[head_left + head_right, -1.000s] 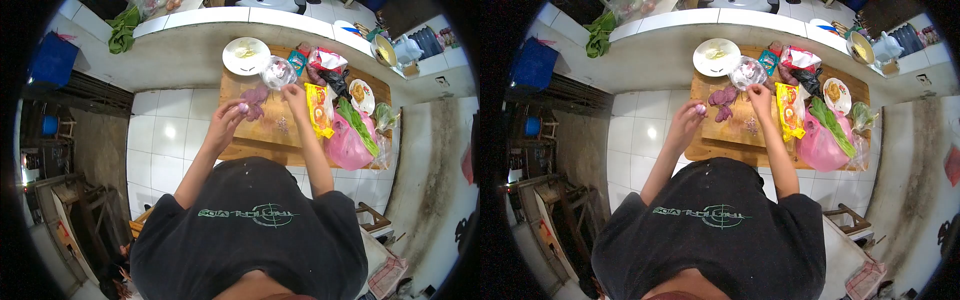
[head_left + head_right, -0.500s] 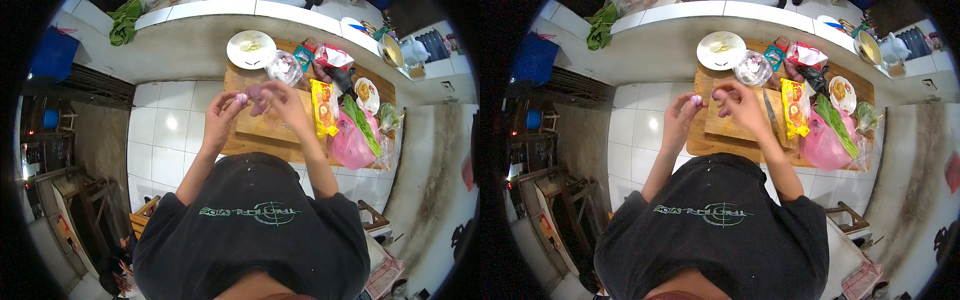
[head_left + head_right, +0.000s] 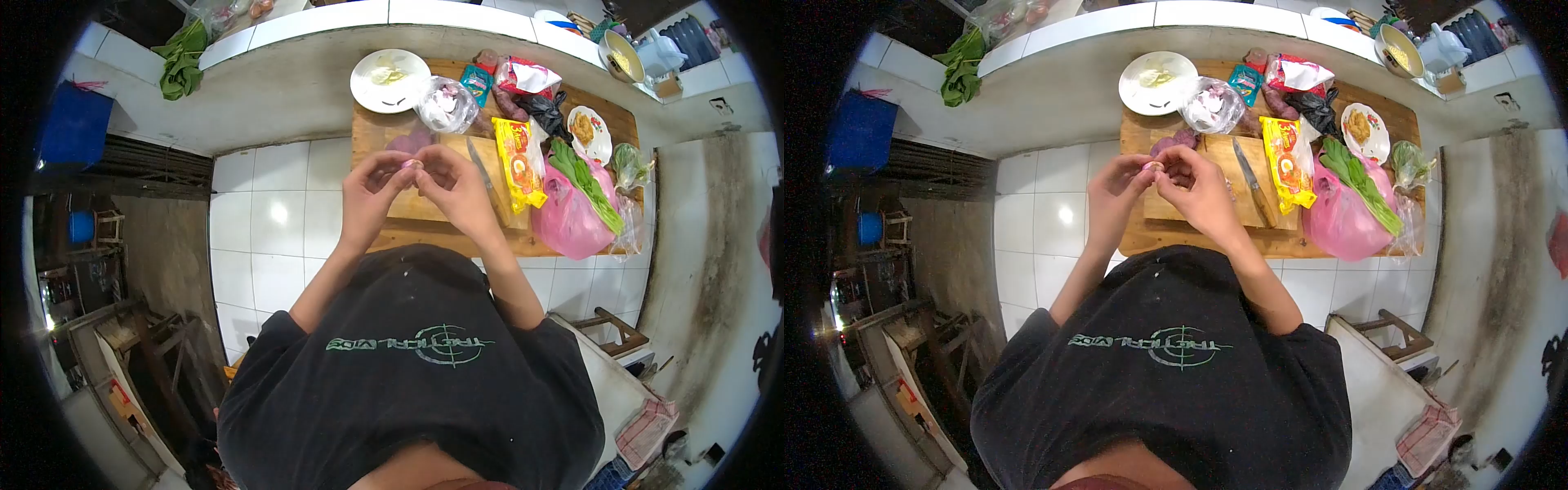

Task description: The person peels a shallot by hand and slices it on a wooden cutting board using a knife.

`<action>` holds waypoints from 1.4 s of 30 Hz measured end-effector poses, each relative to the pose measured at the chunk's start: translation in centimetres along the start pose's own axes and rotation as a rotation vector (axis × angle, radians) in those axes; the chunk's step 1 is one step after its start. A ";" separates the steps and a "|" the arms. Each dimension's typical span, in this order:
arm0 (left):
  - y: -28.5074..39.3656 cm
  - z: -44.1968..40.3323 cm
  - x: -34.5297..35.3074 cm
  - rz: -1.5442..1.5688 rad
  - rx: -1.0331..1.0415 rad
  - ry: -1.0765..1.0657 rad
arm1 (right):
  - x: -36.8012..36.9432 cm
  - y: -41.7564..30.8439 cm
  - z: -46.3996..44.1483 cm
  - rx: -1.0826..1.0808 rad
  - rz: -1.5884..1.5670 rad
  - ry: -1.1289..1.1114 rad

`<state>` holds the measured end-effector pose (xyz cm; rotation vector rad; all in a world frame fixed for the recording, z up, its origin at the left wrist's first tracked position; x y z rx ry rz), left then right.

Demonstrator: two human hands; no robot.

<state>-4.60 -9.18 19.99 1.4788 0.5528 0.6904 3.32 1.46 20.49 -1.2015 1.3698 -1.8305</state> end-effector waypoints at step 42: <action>-0.6 1.7 3.1 0.125 -0.079 -0.051 | -1.8 -1.3 5.1 -0.203 0.081 0.220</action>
Point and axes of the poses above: each hand's wrist, its own z-axis away from the middle knuckle, its own x-axis out of the palm, y = z × x, the point moved 9 cm from there along -z, towards the middle knuckle, and after that the axes turned 10 degrees about -z, right-handed, at the moved point
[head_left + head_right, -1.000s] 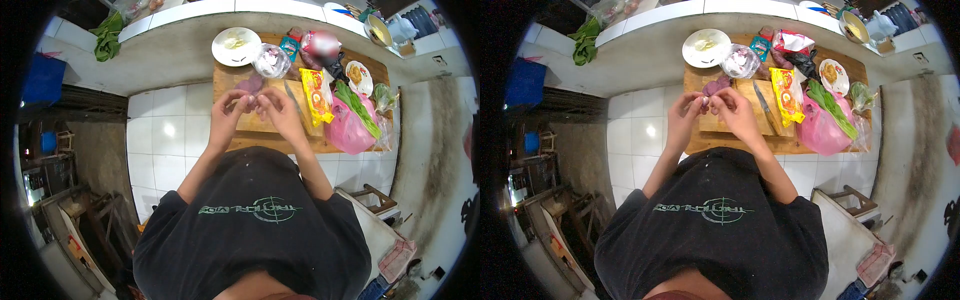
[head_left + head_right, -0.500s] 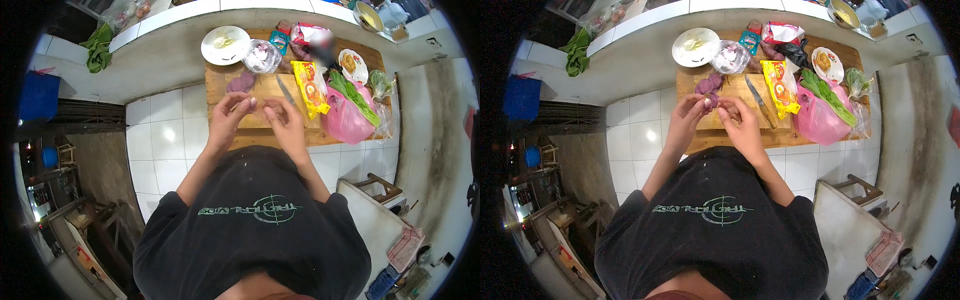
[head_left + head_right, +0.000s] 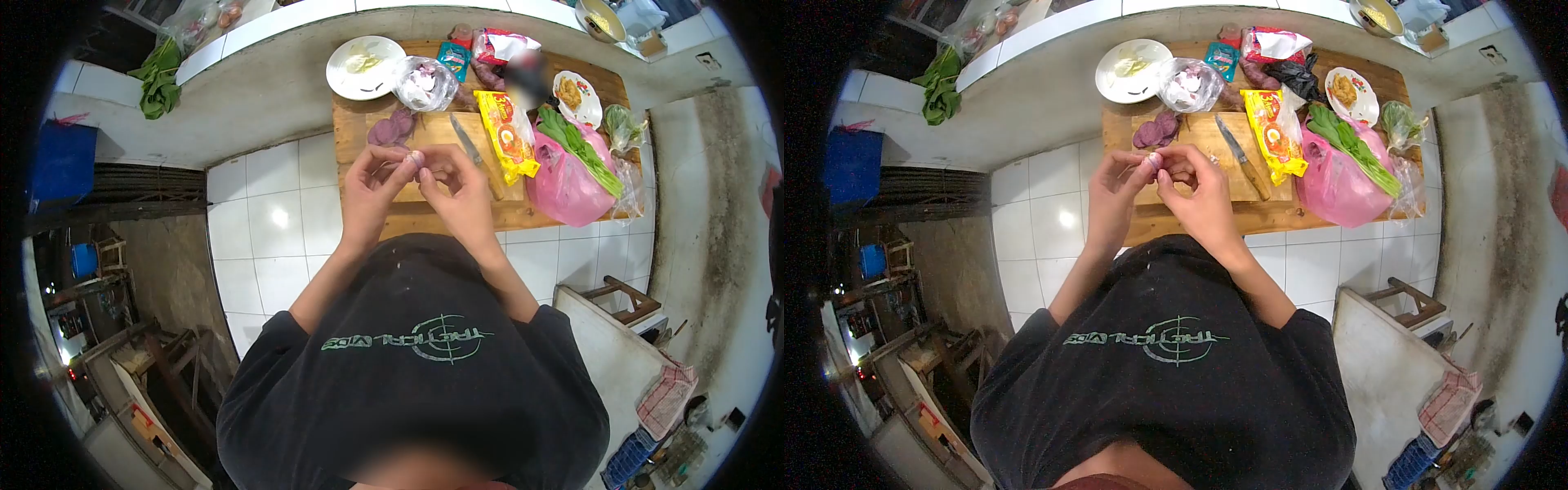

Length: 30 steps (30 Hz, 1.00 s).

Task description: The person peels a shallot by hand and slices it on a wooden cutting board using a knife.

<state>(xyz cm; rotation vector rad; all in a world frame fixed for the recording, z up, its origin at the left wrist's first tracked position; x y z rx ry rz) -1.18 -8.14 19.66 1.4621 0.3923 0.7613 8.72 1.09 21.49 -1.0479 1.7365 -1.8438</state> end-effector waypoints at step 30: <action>2.0 0.6 -3.3 -0.121 0.232 0.111 | 3.1 0.1 -2.7 0.106 0.241 -0.180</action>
Point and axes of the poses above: each hand's wrist, its own z-axis away from the middle knuckle, its own x-axis out of the palm, y = z × x, the point moved 9 cm from there along -z, towards the middle knuckle, and after that the axes turned 10 degrees about -z, right-handed, at the moved point
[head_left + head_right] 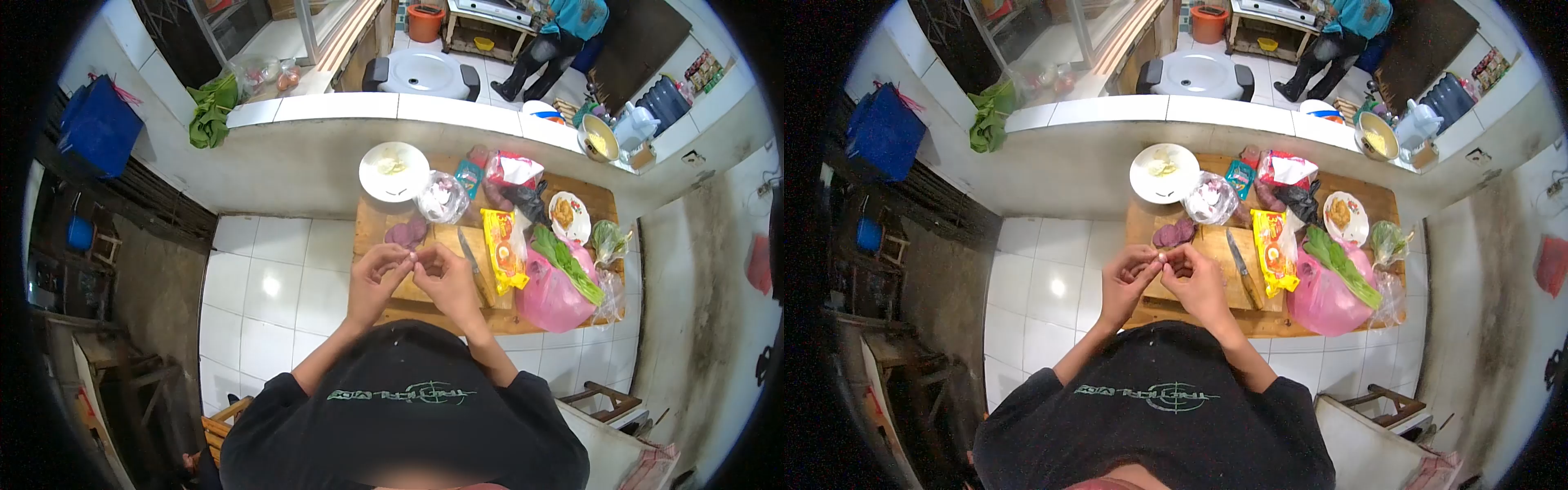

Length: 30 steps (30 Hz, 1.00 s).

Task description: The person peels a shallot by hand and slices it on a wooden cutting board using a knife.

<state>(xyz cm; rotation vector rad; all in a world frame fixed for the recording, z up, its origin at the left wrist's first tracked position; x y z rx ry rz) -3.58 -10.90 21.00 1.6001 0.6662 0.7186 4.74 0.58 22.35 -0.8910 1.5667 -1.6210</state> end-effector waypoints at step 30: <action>-1.1 1.0 -0.4 -0.069 0.065 0.055 | 0.6 1.2 -0.5 -0.107 0.079 0.021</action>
Point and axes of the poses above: each hand's wrist, its own z-axis away from the middle knuckle, its own x-axis out of the palm, y = z × x, the point moved 9 cm from there along -z, towards the middle knuckle, and after that the axes turned 10 degrees about -z, right-handed, at the moved point
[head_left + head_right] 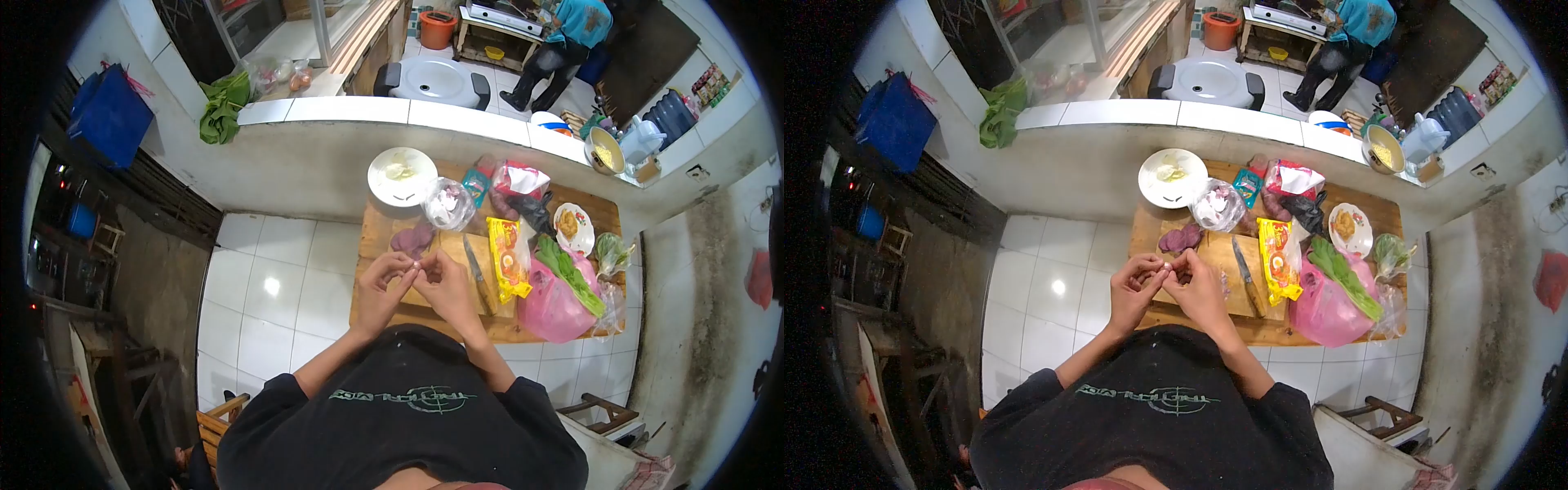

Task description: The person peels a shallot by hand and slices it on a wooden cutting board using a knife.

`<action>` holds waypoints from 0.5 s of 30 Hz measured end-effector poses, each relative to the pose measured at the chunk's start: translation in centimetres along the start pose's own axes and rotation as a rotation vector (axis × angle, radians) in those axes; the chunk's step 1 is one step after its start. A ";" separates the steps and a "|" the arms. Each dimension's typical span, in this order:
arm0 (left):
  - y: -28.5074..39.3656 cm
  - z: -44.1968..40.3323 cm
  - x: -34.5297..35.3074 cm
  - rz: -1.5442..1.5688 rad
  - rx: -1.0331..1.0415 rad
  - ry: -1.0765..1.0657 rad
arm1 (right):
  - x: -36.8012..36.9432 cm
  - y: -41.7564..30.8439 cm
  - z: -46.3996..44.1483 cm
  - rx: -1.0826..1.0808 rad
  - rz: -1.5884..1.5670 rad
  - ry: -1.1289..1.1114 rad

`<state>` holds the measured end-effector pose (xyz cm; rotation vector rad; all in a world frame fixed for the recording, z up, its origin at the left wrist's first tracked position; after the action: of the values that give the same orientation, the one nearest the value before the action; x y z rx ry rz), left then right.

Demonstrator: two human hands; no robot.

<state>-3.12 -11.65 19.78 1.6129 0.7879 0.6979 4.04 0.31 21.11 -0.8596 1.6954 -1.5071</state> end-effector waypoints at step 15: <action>-0.7 0.2 -0.4 -0.026 -0.022 -0.003 | 0.5 0.3 -0.1 0.046 0.046 -0.036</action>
<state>-3.30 -12.00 19.06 1.5807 0.7954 0.6833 3.67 -0.03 20.75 -0.8138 1.6375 -1.4854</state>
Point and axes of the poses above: each hand's wrist, its own z-axis away from the middle knuckle, its own x-axis out of the palm, y = z × x, the point moved 9 cm from there along -z, towards the middle knuckle, and after that the axes turned 10 degrees about -z, right-handed, at the moved point
